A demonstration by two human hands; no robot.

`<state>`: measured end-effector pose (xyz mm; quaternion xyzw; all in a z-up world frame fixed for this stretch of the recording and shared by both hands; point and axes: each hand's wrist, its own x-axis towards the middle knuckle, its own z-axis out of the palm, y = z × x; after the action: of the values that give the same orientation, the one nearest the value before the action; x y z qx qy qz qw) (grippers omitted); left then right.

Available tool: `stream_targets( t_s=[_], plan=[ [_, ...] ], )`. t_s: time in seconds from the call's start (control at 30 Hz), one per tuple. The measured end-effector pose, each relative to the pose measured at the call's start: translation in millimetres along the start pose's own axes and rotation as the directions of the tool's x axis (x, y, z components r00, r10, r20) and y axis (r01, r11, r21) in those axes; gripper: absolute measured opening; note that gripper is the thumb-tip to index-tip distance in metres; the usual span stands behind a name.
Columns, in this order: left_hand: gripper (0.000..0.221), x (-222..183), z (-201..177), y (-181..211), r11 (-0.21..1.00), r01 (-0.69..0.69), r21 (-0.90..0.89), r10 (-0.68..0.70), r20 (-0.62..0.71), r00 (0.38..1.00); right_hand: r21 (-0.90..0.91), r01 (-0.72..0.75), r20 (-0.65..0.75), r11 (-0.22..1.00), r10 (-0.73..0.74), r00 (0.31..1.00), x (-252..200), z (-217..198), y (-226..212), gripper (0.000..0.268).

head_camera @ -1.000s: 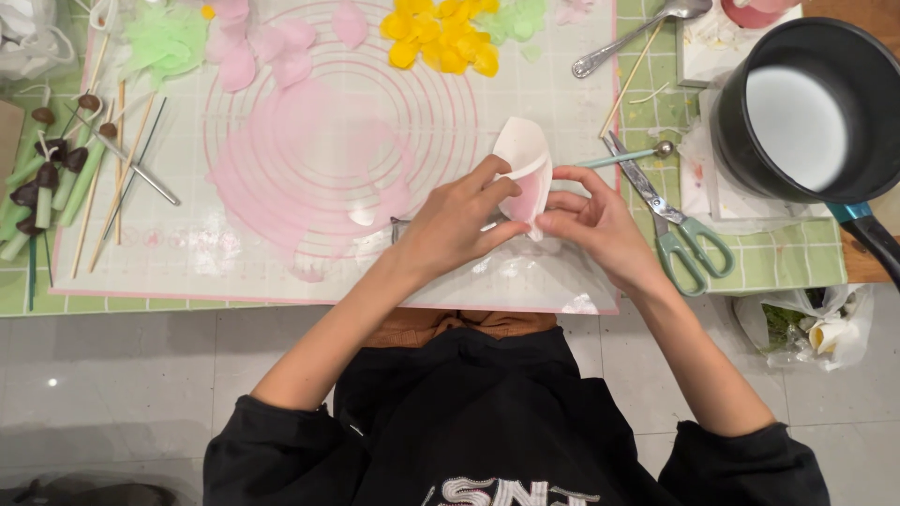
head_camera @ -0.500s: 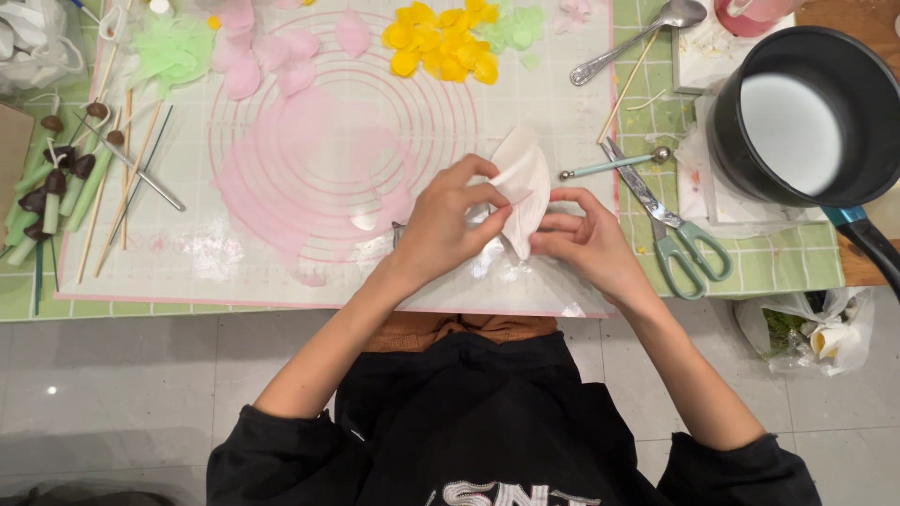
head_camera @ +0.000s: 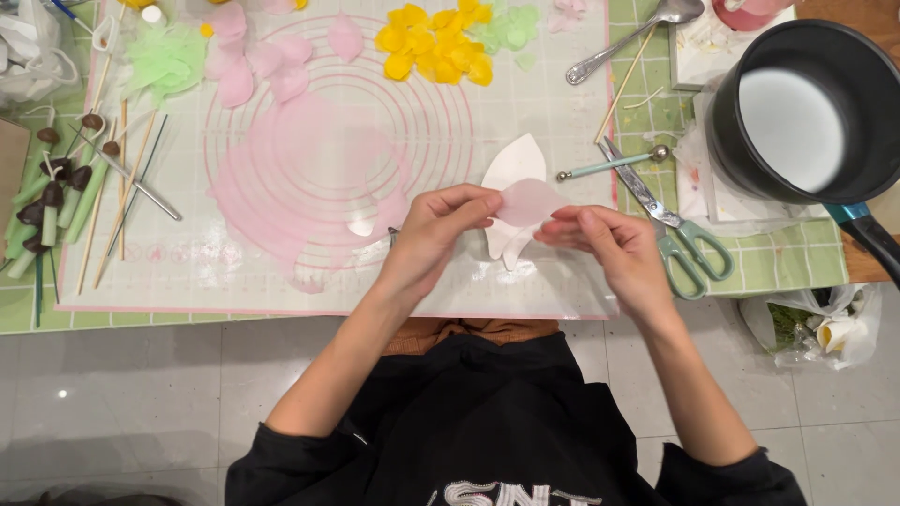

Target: Shape and assemble wax pieces to create flower petals on a template.

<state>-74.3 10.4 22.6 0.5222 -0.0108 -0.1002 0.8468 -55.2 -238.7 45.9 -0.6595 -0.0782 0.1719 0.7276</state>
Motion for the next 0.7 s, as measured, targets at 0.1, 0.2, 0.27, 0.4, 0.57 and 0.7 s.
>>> stream_targets(
  t_s=[0.1,0.2,0.27,0.4,0.57,0.7],
  plan=[
    [0.02,-3,12,-7,0.998,-0.008,-0.054,0.004,-0.059,0.998,-0.104,0.197,-0.059,0.975,-0.204,0.977,3,9,22,0.026],
    [0.018,-13,32,-2,0.994,-0.107,-0.019,0.103,-0.128,0.986,0.08,0.196,-0.106,0.977,-0.188,0.977,19,10,51,0.035],
    [0.016,-17,42,2,0.908,-0.288,0.304,0.353,-0.186,0.917,0.277,0.171,-0.078,0.945,-0.156,0.985,25,38,20,0.047],
    [0.019,-21,57,3,0.071,-0.388,0.919,0.818,0.169,0.55,0.717,0.088,0.059,0.692,-0.187,0.981,42,68,4,0.076],
    [0.026,-23,56,-7,-0.021,-0.414,0.91,0.773,0.277,0.571,0.815,0.021,0.119,0.58,-0.202,0.972,59,75,7,0.077],
    [0.028,-39,30,7,0.122,-0.334,0.935,0.76,0.129,0.637,0.927,-0.161,0.225,0.338,-0.158,0.962,72,61,20,0.073]
  ],
)
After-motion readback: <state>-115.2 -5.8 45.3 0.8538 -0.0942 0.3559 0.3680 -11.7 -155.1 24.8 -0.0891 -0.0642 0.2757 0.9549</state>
